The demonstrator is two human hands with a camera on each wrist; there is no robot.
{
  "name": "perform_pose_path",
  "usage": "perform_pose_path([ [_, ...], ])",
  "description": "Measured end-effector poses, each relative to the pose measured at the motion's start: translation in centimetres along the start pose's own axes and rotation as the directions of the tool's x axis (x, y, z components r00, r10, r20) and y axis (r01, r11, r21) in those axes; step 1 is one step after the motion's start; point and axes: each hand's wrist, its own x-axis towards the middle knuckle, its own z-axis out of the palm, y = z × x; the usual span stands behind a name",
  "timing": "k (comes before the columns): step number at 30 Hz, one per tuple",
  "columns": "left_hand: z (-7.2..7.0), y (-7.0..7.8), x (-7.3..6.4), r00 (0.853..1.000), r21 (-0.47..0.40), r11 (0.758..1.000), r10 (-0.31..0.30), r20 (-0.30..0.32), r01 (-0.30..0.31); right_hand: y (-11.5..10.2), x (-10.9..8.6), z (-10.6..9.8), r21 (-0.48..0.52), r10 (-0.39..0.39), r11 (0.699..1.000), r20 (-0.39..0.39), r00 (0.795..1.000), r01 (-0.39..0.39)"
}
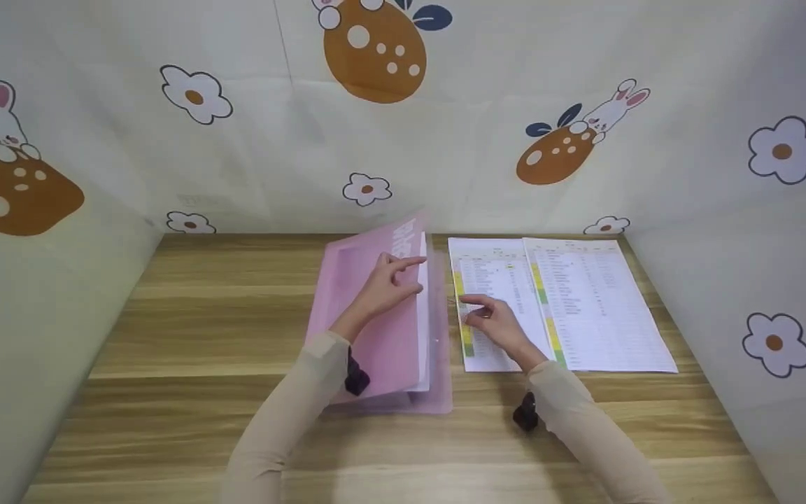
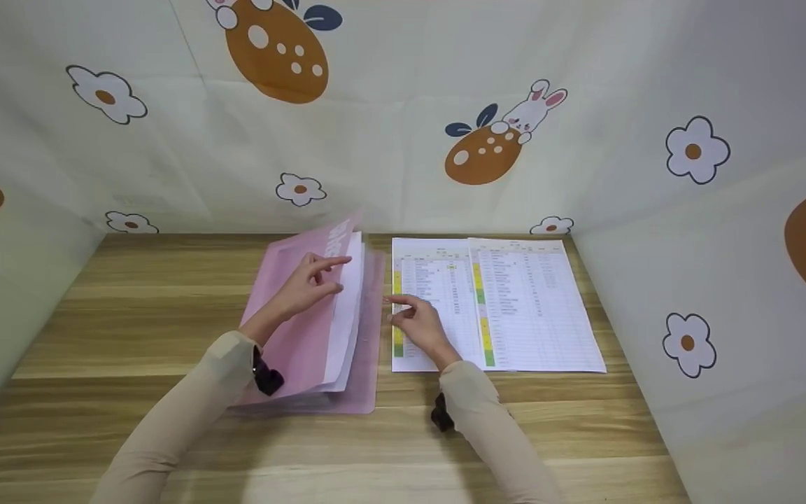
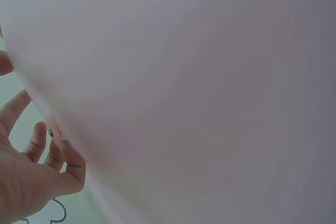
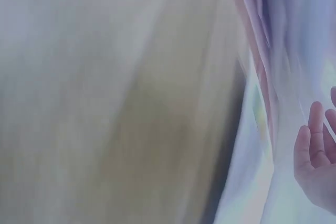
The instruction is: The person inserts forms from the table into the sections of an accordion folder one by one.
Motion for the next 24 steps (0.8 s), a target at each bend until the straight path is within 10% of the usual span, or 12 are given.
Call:
perform_pose_path([
  [24,-0.1,0.2,0.0,0.999,-0.025,0.999,-0.033,0.004,0.033,5.7,-0.4,-10.8,0.018,0.184,0.982,-0.284,0.941,-0.186],
])
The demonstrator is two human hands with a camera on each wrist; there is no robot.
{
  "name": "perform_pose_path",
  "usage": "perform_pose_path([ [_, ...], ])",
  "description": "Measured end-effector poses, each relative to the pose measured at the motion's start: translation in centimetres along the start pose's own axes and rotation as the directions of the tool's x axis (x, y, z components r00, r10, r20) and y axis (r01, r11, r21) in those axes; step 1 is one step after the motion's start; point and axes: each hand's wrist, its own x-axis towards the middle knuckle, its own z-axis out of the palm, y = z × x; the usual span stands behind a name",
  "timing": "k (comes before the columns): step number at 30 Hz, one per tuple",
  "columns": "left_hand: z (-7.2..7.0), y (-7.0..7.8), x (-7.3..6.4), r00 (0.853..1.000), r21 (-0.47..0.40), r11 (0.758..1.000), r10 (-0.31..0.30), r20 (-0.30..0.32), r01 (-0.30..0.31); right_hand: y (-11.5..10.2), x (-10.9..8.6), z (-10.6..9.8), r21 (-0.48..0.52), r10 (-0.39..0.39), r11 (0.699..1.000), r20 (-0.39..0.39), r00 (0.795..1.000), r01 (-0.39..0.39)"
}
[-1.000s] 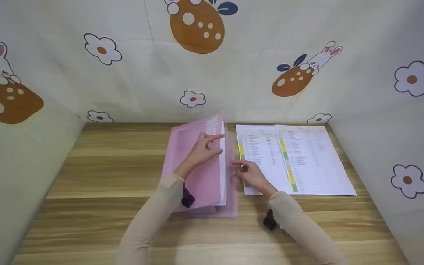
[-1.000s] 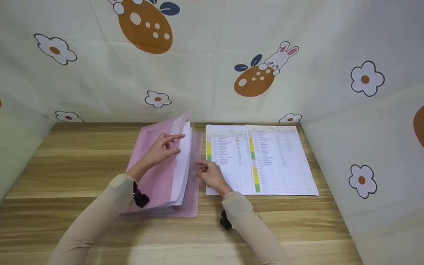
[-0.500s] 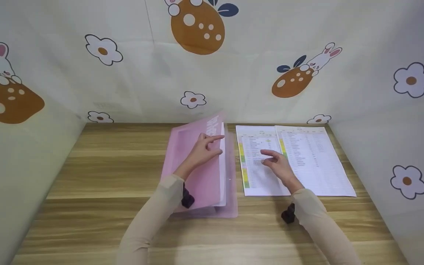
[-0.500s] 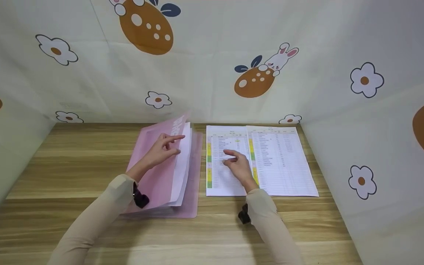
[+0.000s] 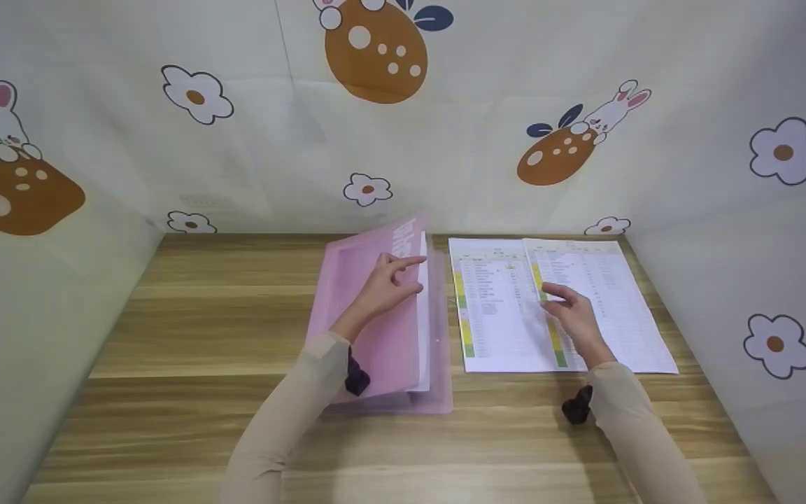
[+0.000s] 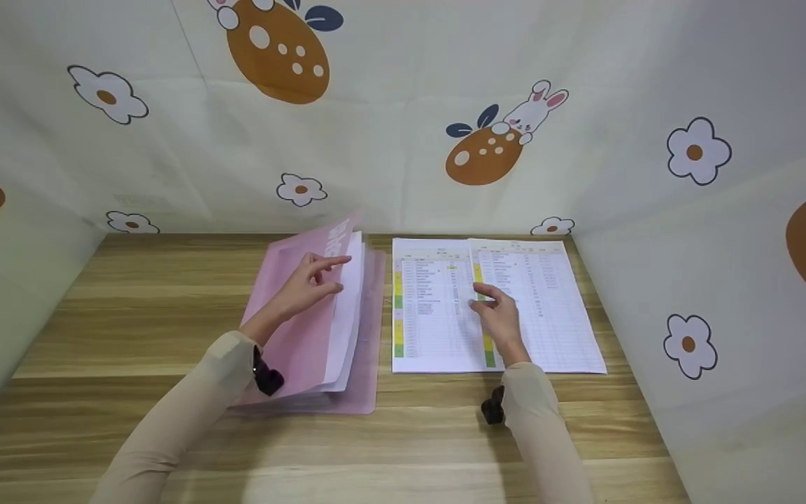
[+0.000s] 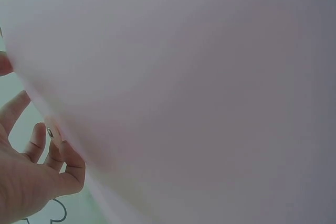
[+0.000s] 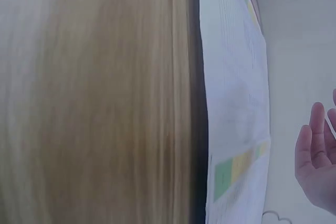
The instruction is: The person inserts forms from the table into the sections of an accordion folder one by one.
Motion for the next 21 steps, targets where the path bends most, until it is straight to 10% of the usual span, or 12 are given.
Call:
perform_pose_path([
  [7,0.0,-0.1,0.1,1.000,0.000,1.000,0.014,-0.005,-0.014,6.0,3.2,-2.6,-0.021,-0.016,1.000,-0.106,0.994,0.014],
  [21,0.0,-0.1,0.1,0.999,0.026,0.999,0.034,-0.018,-0.033,7.1,2.5,-6.1,-0.039,0.034,0.998,-0.189,0.981,-0.042],
])
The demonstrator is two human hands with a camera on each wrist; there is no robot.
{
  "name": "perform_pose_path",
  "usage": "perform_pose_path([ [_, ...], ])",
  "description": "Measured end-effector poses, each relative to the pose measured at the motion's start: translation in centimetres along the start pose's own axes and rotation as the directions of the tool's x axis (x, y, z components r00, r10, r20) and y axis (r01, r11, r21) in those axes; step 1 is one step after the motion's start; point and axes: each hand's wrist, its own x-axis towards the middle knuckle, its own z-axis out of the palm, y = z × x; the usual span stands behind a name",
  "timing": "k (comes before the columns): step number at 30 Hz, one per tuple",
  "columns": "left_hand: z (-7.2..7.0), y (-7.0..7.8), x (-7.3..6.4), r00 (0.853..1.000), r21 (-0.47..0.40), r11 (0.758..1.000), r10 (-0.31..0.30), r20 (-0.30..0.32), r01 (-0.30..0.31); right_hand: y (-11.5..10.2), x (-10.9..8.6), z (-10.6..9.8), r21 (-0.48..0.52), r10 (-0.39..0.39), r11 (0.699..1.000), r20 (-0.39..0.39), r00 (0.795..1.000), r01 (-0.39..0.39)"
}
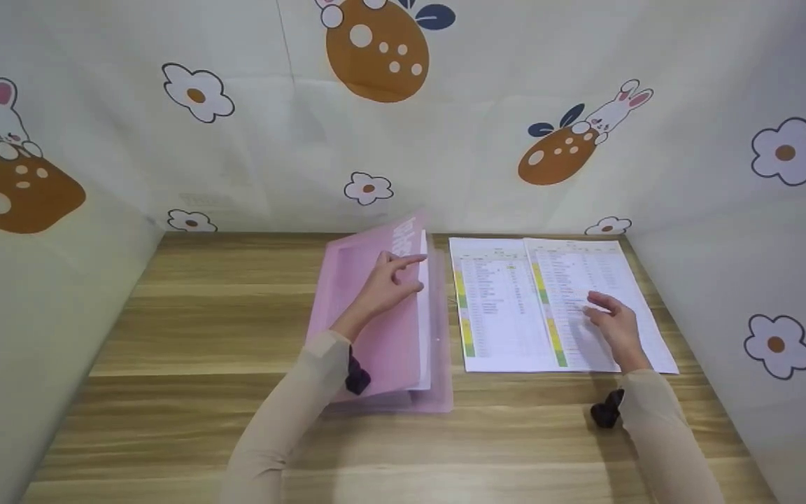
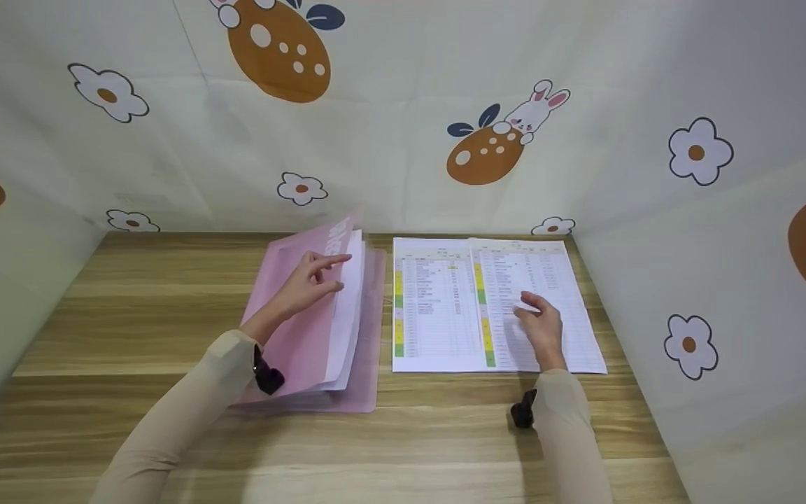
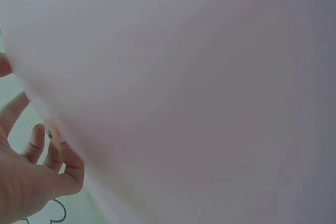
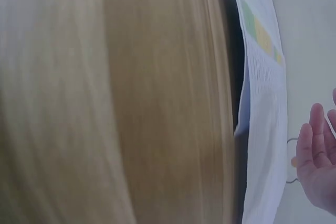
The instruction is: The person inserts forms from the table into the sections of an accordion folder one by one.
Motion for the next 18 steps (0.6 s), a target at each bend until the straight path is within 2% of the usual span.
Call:
perform_pose_path([
  [9,0.0,0.0,-0.1,1.000,-0.033,0.999,0.004,0.003,-0.004,1.1,0.6,-2.4,-0.028,-0.036,0.999,-0.064,0.997,0.034],
  [14,0.0,-0.1,-0.1,1.000,-0.036,0.999,0.003,0.005,-0.003,2.3,1.3,-3.6,-0.136,-0.062,0.989,-0.083,0.995,0.050],
  [18,0.1,-0.2,0.0,1.000,-0.037,0.999,-0.002,0.005,0.002,3.1,1.6,-4.5,-0.191,-0.036,0.981,-0.085,0.996,0.019],
])
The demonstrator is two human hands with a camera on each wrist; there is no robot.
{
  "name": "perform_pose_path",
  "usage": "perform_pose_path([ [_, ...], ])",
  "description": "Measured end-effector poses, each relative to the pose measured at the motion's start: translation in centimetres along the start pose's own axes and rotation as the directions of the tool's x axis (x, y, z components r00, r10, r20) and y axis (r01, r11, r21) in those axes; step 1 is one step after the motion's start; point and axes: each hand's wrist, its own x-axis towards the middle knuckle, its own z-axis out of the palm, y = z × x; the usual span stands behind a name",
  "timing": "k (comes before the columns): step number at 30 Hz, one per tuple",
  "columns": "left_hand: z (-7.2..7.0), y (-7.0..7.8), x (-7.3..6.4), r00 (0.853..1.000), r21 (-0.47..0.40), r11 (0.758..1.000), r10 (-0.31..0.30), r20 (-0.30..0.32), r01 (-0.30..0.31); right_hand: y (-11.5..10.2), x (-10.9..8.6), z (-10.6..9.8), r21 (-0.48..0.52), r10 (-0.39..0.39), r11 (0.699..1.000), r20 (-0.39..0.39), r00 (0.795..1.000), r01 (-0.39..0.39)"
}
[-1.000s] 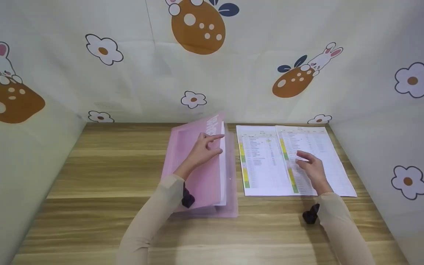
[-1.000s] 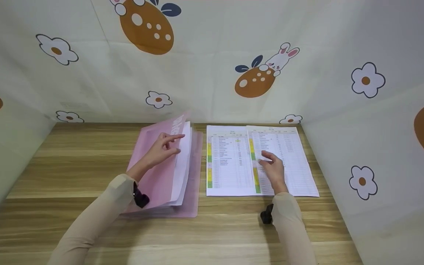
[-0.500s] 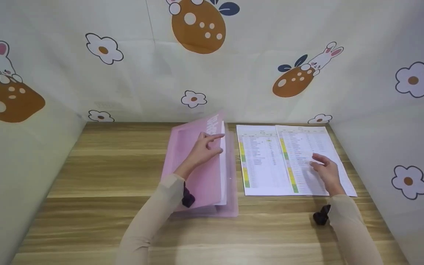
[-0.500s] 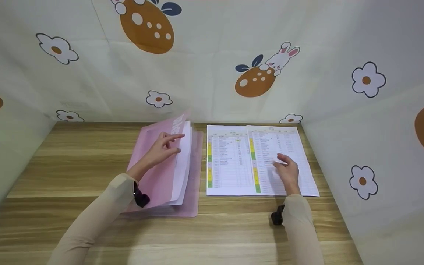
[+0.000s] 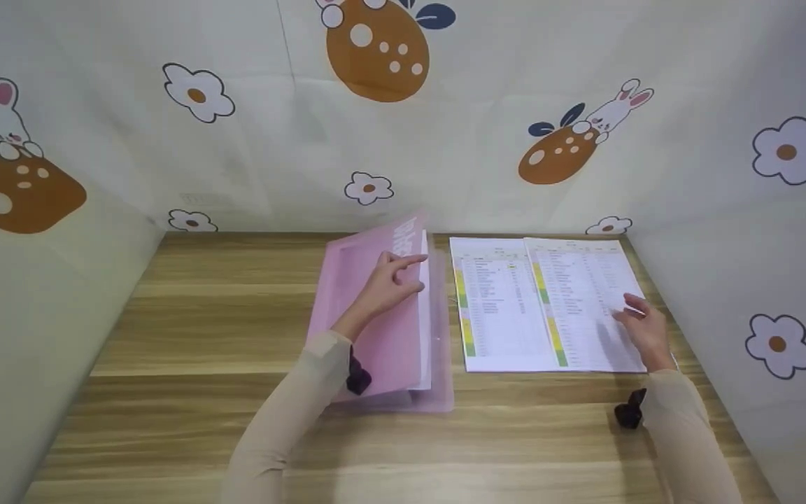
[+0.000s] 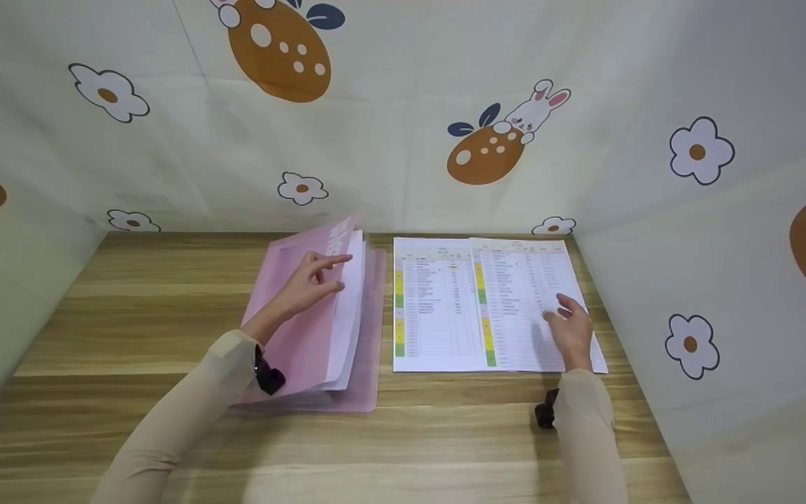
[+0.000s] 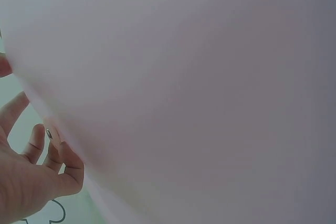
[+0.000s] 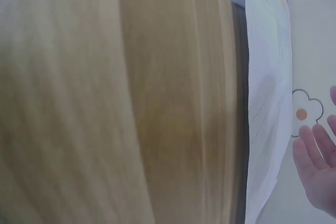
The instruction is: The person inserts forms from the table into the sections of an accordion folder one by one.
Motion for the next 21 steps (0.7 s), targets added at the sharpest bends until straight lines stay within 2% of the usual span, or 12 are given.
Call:
perform_pose_path([
  [3,0.0,0.0,0.0,1.000,0.003,1.000,-0.015,0.003,0.015,0.4,0.0,-0.6,-0.012,0.035,0.999,0.016,0.999,-0.035],
  [7,0.0,0.1,-0.1,1.000,0.010,1.000,-0.027,0.005,0.027,0.2,-0.3,-1.3,-0.022,0.035,0.999,0.030,0.999,-0.035],
  [10,0.0,0.1,-0.1,0.999,0.012,0.999,-0.032,0.005,0.032,-1.0,-1.3,-1.8,-0.034,0.022,0.999,0.028,0.999,-0.021],
  [16,-0.1,0.2,-0.1,0.999,0.017,0.999,-0.034,0.005,0.034,-4.9,-4.1,-2.7,-0.030,0.051,0.998,0.047,0.998,-0.049],
  [21,0.0,0.2,0.0,0.999,0.025,0.999,-0.030,0.011,0.030,-5.6,-4.8,-3.4,-0.150,0.034,0.988,0.081,0.996,-0.021],
])
